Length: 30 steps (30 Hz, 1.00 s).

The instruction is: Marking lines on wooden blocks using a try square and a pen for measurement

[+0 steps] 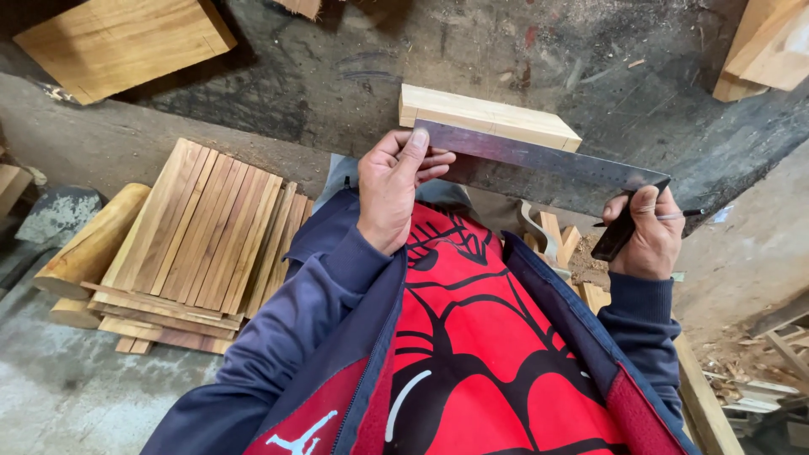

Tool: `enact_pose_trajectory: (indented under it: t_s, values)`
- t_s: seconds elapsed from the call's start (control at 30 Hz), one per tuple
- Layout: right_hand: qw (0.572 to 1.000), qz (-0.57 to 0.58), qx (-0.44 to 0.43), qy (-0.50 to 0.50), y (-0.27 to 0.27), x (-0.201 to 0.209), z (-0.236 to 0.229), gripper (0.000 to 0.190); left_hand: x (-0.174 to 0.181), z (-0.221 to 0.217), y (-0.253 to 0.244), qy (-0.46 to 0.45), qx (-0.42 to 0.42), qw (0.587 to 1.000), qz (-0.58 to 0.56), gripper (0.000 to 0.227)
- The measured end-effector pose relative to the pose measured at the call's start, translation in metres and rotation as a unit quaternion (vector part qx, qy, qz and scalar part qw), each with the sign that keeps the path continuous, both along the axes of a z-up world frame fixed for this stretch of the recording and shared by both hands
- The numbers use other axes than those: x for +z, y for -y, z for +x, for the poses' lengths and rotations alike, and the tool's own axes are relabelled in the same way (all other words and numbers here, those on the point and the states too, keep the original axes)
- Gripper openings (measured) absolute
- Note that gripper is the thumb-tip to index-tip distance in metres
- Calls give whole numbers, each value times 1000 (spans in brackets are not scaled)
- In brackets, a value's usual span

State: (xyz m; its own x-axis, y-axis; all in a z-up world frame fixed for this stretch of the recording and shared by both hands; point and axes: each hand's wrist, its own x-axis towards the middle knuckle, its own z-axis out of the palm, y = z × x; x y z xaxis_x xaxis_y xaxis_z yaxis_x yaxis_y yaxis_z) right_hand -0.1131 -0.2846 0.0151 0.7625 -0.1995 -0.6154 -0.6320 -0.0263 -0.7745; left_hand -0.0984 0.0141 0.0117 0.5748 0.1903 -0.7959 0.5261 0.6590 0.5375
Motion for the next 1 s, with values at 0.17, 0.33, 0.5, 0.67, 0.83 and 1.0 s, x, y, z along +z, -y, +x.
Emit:
enact_pose_trajectory:
  t_s: [0.17, 0.33, 0.5, 0.67, 0.83, 1.0]
  values:
    - [1000, 2, 10, 3, 6, -5, 2, 29, -1, 0, 1, 0, 5, 1000, -5, 17]
    - [1000, 10, 20, 3, 8, -7, 5, 29, -1, 1, 0, -2, 6, 1000, -2, 18]
    - [996, -87, 3, 22, 5, -8, 3, 25, -5, -1, 3, -29, -8, 1000, 8, 16]
    - [999, -49, -5, -18, -4, -3, 11, 24, -2, 2, 0, -54, -32, 998, 33, 11]
    - [999, -29, -12, -34, -20, 6, 22, 23, -2, 0, -4, -60, -37, 996, 49, 10]
    - [999, 0, -9, -47, -19, 5, 23, 21, 2, 5, -3, -79, -27, 995, 59, 11]
